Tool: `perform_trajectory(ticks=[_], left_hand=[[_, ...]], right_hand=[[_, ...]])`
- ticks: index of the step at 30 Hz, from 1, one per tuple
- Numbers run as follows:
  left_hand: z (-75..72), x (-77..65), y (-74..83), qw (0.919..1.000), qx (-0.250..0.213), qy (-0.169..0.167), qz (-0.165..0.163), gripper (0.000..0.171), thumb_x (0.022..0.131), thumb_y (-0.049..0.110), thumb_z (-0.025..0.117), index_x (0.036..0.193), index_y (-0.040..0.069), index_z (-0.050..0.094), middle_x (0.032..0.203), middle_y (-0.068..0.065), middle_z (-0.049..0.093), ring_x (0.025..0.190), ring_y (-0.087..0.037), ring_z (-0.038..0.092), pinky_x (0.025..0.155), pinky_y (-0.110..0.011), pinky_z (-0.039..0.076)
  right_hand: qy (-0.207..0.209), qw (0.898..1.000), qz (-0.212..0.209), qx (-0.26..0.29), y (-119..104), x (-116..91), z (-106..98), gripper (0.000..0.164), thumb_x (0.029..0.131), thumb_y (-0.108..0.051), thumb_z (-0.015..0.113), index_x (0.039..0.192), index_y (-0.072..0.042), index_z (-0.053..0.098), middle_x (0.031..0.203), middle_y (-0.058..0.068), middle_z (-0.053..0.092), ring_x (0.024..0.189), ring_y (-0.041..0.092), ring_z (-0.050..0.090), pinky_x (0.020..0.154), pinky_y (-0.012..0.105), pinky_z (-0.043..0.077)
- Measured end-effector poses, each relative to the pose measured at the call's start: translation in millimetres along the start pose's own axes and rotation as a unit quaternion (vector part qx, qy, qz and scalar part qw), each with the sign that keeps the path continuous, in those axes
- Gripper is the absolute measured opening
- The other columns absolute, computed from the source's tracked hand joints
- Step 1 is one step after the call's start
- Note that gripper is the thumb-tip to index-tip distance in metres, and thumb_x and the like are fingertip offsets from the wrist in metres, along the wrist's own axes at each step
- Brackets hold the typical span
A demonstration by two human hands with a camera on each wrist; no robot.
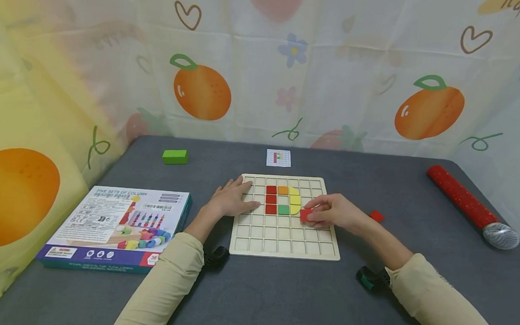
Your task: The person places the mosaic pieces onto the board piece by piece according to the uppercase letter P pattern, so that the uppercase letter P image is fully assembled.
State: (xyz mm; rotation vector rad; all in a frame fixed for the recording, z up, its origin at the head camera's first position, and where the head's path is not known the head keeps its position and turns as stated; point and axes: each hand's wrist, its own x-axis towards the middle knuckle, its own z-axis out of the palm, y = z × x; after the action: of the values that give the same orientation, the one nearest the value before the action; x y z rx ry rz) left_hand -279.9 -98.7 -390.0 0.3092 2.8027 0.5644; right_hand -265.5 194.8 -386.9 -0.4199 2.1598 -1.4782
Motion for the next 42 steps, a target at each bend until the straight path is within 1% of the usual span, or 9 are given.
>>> perform_trajectory(ticks=[4,8,14,21,25,30,35,42], left_hand=[[0.2,0.0,0.0,1.0,0.001,0.001,0.001,0.075,0.093,0.047,0.056,0.152,0.011,0.027,0.157,-0.015,0.011,0.143,-0.037,0.007,0.11,-0.057,0.009],[0.5,-0.1,-0.7,1.0,0.001,-0.001,0.002,0.075,0.093,0.048,0.055,0.152,0.012,0.027,0.157,-0.015,0.01,0.143,-0.036,0.007,0.11,-0.057,0.008],[1.1,0.1,-0.8,1.0,0.001,0.0,0.001,0.075,0.093,0.048,0.056,0.152,0.012,0.027,0.157,-0.015,0.01,0.143,-0.036,0.007,0.11,-0.057,0.008],[0.7,0.4,1.9,1.0,0.003,0.002,-0.007,0.076,0.092,0.048,0.057,0.152,0.012,0.027,0.157,-0.014,0.011,0.143,-0.036,0.007,0.11,-0.056,0.008],[0.5,0.2,2.4,1.0,0.002,0.002,-0.007,0.076,0.092,0.047,0.058,0.152,0.012,0.028,0.157,-0.015,0.012,0.143,-0.037,0.008,0.11,-0.056,0.008],[0.1,-1.1,3.2,0.9999,0.005,0.001,-0.008,0.076,0.092,0.047,0.058,0.151,0.012,0.028,0.157,-0.015,0.012,0.143,-0.037,0.008,0.11,-0.056,0.009],[0.0,-1.7,4.4,0.9999,0.006,0.002,-0.01,0.076,0.091,0.047,0.059,0.151,0.012,0.029,0.157,-0.015,0.013,0.142,-0.037,0.009,0.11,-0.057,0.009],[0.6,0.0,3.3,0.9999,0.009,0.002,-0.012,0.076,0.091,0.048,0.058,0.151,0.012,0.029,0.157,-0.015,0.013,0.143,-0.036,0.009,0.11,-0.056,0.01]], right_hand=[[-0.002,1.0,0.009,0.006,-4.3,4.1,8.0,0.034,0.087,-0.006,0.07,0.116,0.009,0.06,0.093,0.016,0.07,0.079,0.024,0.069,0.073,0.036,0.055],[0.002,1.0,0.026,0.013,-8.8,8.4,15.8,0.033,0.085,-0.006,0.071,0.114,0.007,0.061,0.089,0.015,0.069,0.075,0.022,0.069,0.07,0.034,0.056],[0.001,0.999,0.044,0.027,-14.9,14.1,25.8,0.03,0.086,-0.003,0.07,0.113,0.006,0.063,0.089,0.014,0.069,0.073,0.02,0.068,0.068,0.032,0.056],[0.017,0.996,0.077,0.044,-19.1,21.5,38.5,0.029,0.086,-0.003,0.07,0.113,0.005,0.062,0.087,0.014,0.069,0.069,0.017,0.066,0.065,0.029,0.056],[0.022,0.995,0.086,0.052,-21.4,23.5,43.3,0.029,0.086,-0.003,0.07,0.113,0.004,0.063,0.088,0.013,0.069,0.069,0.017,0.066,0.066,0.029,0.056],[0.03,0.994,0.088,0.052,-24.6,25.5,47.9,0.027,0.085,-0.002,0.071,0.111,0.004,0.064,0.083,0.013,0.07,0.069,0.017,0.067,0.066,0.03,0.056],[0.039,0.994,0.087,0.054,-26.8,26.9,52.6,0.025,0.084,-0.002,0.071,0.108,0.005,0.065,0.08,0.013,0.07,0.066,0.017,0.066,0.063,0.028,0.055],[0.051,0.994,0.086,0.037,-28.0,30.0,61.2,0.024,0.083,-0.003,0.073,0.106,0.004,0.067,0.076,0.012,0.069,0.063,0.016,0.066,0.062,0.028,0.055]])
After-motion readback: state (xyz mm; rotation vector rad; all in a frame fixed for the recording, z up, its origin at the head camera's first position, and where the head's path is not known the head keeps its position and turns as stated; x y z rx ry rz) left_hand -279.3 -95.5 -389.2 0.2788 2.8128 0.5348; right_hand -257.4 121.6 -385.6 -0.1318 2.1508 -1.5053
